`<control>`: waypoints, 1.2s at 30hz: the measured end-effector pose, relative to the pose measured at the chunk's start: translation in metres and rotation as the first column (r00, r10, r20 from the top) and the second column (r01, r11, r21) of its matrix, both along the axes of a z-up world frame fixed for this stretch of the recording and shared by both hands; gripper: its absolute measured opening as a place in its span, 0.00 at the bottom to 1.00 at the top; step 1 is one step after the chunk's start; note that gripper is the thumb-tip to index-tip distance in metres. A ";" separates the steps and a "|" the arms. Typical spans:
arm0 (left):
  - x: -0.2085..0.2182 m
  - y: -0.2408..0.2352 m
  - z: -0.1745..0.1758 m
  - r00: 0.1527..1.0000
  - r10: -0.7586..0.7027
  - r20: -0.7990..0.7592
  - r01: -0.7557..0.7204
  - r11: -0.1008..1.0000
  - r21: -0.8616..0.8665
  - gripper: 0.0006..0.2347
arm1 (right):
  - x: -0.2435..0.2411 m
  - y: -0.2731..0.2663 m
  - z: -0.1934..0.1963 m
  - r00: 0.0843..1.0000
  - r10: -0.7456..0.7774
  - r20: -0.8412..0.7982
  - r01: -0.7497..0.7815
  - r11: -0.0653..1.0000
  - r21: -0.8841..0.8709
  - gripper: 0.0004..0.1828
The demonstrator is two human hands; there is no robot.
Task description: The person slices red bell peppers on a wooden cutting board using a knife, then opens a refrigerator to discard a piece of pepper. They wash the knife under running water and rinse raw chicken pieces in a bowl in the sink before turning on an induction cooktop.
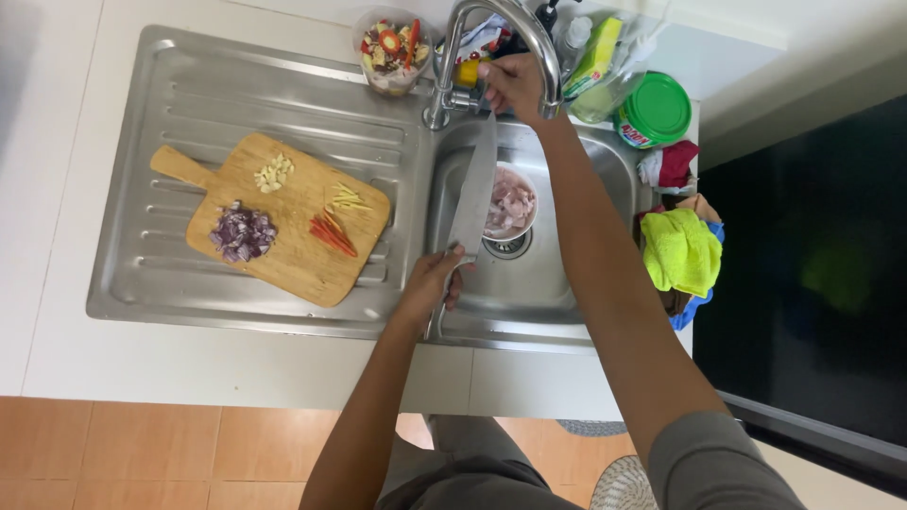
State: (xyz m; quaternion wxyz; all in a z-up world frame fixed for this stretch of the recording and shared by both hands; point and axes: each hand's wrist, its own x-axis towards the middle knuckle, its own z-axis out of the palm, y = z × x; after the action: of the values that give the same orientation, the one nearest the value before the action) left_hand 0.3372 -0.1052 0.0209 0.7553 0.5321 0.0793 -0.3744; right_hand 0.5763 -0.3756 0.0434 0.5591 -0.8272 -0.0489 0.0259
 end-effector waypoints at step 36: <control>0.044 -0.059 0.021 0.955 -0.206 -0.211 0.112 0.916 -0.386 0.27 | -0.174 0.013 -0.040 0.940 0.045 -0.337 0.254 0.564 0.786 0.09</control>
State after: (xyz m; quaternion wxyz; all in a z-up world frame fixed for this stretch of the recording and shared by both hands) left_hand 0.3814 -0.1646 0.0421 0.7927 0.3343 0.0572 -0.5066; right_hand 0.4020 -0.3627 0.0038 0.8785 -0.4591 0.0856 0.1002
